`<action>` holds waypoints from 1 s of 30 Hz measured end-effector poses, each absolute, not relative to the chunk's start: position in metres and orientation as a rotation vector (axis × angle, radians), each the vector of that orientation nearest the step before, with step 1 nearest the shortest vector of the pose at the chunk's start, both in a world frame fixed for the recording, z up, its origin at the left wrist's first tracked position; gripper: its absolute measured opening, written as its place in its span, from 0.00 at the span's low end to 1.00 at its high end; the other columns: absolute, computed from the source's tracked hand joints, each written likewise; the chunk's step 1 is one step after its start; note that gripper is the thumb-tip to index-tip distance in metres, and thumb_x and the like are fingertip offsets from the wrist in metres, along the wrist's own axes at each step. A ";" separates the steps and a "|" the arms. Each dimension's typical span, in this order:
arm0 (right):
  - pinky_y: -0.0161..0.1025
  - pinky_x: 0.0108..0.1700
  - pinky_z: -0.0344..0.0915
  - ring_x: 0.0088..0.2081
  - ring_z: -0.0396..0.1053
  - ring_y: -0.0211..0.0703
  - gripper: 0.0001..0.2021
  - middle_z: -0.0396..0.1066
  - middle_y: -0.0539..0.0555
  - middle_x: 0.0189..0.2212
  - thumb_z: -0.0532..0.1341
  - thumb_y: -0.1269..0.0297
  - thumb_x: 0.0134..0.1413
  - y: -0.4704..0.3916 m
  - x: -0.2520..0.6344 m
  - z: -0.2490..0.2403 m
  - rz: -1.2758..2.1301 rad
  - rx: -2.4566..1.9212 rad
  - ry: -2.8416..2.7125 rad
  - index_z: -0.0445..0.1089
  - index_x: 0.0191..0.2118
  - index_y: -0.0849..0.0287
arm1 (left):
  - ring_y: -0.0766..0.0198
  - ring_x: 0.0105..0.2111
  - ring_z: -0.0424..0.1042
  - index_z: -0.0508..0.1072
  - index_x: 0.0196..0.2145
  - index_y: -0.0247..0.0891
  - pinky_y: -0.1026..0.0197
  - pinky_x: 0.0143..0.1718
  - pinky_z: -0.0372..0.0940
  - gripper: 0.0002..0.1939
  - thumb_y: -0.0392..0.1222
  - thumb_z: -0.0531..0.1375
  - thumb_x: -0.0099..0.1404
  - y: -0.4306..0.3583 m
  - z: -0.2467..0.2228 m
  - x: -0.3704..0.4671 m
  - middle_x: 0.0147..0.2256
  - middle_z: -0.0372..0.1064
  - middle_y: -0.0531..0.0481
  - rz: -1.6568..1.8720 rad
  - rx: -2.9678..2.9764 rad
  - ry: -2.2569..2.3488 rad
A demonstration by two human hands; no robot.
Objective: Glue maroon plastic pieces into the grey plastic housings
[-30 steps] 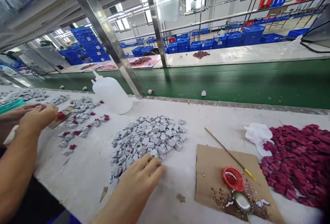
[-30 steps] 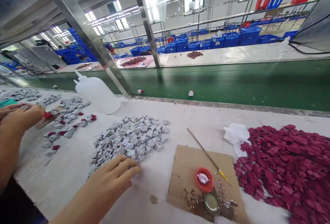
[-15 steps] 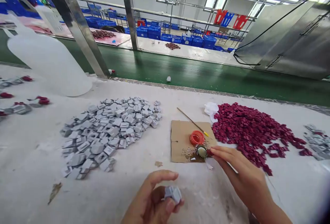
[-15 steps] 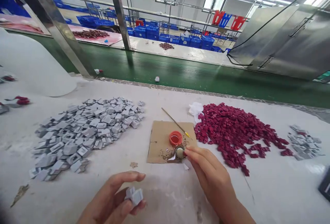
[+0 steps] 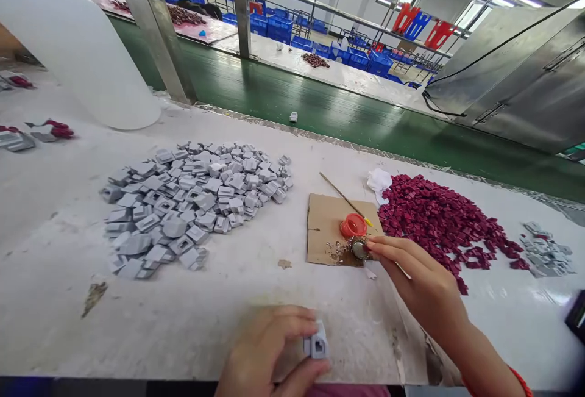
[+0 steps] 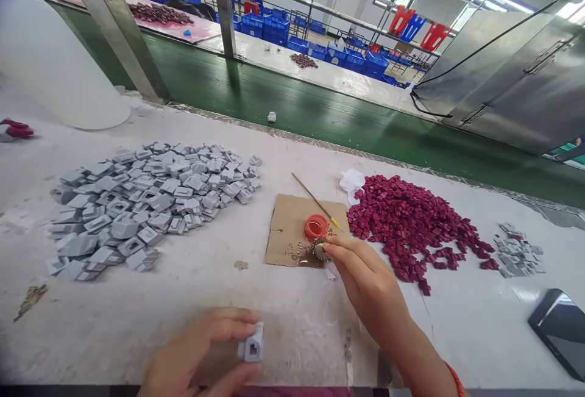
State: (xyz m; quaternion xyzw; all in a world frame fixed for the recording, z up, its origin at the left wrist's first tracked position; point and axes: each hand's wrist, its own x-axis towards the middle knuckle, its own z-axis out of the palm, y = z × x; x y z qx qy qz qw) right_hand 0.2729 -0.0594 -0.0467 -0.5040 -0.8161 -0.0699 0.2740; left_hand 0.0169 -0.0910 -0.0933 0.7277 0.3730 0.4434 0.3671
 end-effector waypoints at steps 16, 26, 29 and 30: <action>0.30 0.39 0.74 0.39 0.73 0.37 0.13 0.73 0.54 0.36 0.60 0.78 0.56 -0.126 0.204 -0.078 0.382 -1.293 -1.860 0.68 0.47 0.60 | 0.60 0.36 0.75 0.69 0.36 0.39 0.59 0.39 0.68 0.05 0.33 0.62 0.63 -0.095 -0.098 0.032 0.34 0.77 0.49 1.124 2.145 1.193; 0.33 0.33 0.74 0.34 0.72 0.38 0.10 0.72 0.53 0.33 0.59 0.76 0.59 -0.126 0.186 -0.074 0.509 -1.327 -1.812 0.70 0.44 0.58 | 0.61 0.37 0.76 0.68 0.37 0.38 0.61 0.41 0.69 0.07 0.30 0.61 0.63 -0.097 -0.100 0.031 0.36 0.77 0.48 1.111 2.175 1.160; 0.31 0.35 0.74 0.34 0.72 0.37 0.09 0.71 0.53 0.33 0.58 0.75 0.60 -0.125 0.185 -0.072 0.548 -1.280 -1.835 0.69 0.45 0.60 | 0.60 0.38 0.77 0.68 0.39 0.38 0.61 0.42 0.70 0.08 0.30 0.60 0.63 -0.098 -0.102 0.029 0.37 0.78 0.47 1.088 2.245 1.148; 0.30 0.35 0.74 0.35 0.72 0.37 0.08 0.72 0.53 0.34 0.59 0.73 0.61 -0.123 0.189 -0.071 0.538 -1.240 -1.885 0.68 0.45 0.60 | 0.61 0.37 0.77 0.68 0.40 0.39 0.62 0.41 0.70 0.08 0.30 0.59 0.63 -0.097 -0.101 0.028 0.37 0.78 0.48 1.064 2.278 1.134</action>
